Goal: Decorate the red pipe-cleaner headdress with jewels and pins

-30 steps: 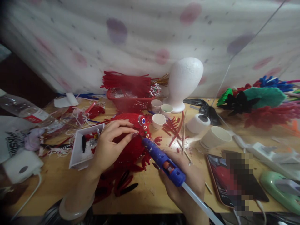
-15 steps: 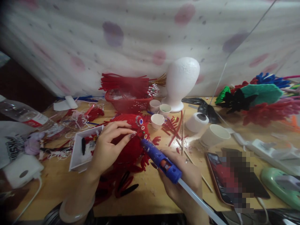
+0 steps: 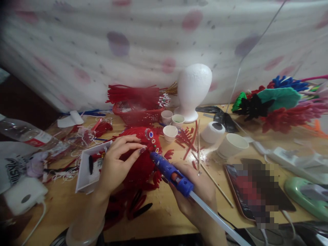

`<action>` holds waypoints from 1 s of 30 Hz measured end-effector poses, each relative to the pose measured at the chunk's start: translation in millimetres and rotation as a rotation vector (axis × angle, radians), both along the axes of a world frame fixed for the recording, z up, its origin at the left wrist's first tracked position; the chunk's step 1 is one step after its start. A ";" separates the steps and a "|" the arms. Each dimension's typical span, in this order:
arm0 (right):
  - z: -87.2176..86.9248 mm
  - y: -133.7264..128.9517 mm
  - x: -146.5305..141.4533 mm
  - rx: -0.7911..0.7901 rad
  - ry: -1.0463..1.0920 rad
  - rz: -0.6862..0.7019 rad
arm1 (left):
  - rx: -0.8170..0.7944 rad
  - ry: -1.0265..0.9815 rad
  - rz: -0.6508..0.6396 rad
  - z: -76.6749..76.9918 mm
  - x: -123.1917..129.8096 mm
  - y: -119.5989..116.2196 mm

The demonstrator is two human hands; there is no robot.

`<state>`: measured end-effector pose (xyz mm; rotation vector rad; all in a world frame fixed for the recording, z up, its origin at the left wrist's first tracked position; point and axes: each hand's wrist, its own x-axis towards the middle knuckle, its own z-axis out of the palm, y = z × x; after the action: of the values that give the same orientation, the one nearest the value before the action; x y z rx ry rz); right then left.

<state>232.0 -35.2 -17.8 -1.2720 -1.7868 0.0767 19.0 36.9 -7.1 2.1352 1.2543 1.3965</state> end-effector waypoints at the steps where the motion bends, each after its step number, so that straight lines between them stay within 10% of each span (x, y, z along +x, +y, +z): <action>1: -0.6 -0.2 -0.1 0.005 0.001 -0.009 | 0.000 0.002 0.000 -0.1 0.1 0.2; 30: -8.7 2.8 -0.2 0.001 0.104 0.020 | -0.024 0.049 0.032 1.2 -0.6 -0.7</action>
<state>231.8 -32.4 -26.5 -1.2273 -1.7105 0.1505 18.4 36.2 -5.9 2.1547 1.3221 1.3419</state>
